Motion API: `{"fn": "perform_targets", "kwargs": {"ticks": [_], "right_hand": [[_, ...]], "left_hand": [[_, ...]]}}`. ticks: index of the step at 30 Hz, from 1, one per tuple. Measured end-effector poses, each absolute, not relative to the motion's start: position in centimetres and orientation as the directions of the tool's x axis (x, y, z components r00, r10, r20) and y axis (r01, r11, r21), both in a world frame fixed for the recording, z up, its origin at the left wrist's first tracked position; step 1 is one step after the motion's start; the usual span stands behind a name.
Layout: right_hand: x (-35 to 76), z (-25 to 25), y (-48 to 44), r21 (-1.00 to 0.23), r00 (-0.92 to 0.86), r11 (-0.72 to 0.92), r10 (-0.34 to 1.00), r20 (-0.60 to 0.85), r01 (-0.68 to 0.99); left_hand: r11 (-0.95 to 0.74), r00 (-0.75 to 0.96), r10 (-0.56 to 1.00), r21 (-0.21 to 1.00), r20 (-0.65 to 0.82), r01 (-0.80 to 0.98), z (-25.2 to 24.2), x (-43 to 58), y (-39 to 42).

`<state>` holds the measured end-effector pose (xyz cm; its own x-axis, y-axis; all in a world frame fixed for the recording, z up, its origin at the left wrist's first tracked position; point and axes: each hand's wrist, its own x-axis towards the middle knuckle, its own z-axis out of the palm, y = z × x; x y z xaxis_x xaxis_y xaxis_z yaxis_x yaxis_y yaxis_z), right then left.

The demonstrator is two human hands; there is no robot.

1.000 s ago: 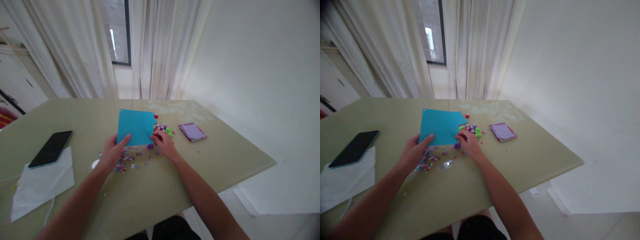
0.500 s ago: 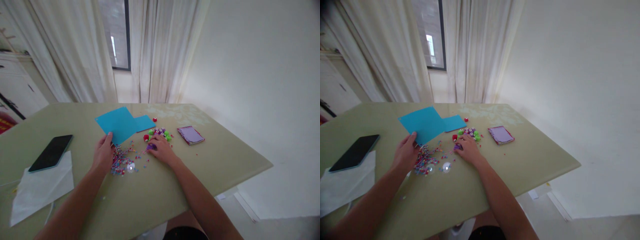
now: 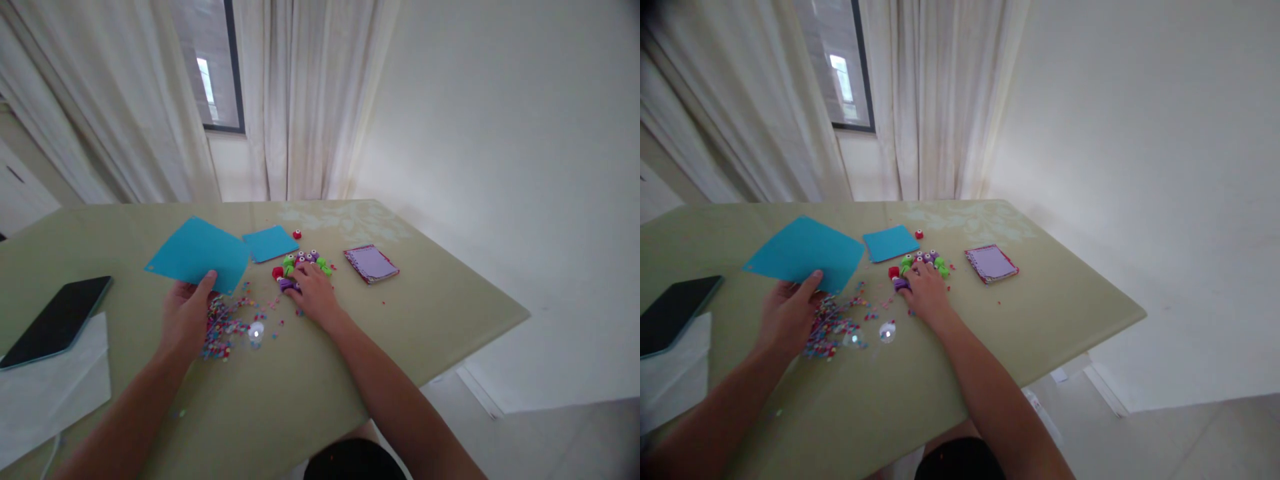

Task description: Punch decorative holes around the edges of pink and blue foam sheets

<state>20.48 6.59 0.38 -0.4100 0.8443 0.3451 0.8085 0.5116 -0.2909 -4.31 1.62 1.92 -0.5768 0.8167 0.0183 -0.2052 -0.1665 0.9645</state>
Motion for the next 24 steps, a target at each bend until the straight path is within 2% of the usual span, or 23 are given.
{"fn": "perform_targets", "kwargs": {"ticks": [6,10,13,15,17,20,24], "right_hand": [[20.9,0.2,7.3,-0.331,-0.218,0.346,0.905,0.366,0.878],[20.8,0.7,7.1,-0.277,-0.207,0.326,0.9,0.385,0.904],[20.4,1.3,6.3,-0.23,-0.258,0.348,0.902,0.346,0.909],[20.0,1.5,5.7,-0.281,-0.33,0.409,0.898,0.291,0.868],[19.5,1.3,5.3,-0.417,-0.425,0.5,0.866,0.265,0.759],[18.9,0.9,5.4,-0.573,-0.425,0.543,0.839,0.34,0.614],[18.3,0.3,6.1,-0.551,-0.337,0.519,0.851,0.402,0.654]], "left_hand": [[-0.295,-0.605,0.791,0.925,0.095,-0.24,2.2,-4.6,1.7],[-0.335,-0.617,0.775,0.915,0.134,-0.223,2.3,-4.9,2.0],[-0.375,-0.642,0.75,0.901,0.157,-0.217,2.7,-5.2,2.1],[-0.385,-0.663,0.732,0.898,0.156,-0.214,2.9,-5.5,2.1],[-0.384,-0.672,0.725,0.898,0.15,-0.213,3.1,-5.9,2.1],[-0.393,-0.694,0.707,0.892,0.138,-0.223,3.3,-6.2,2.1],[-0.397,-0.705,0.697,0.888,0.127,-0.232,3.3,-6.1,2.2]]}}
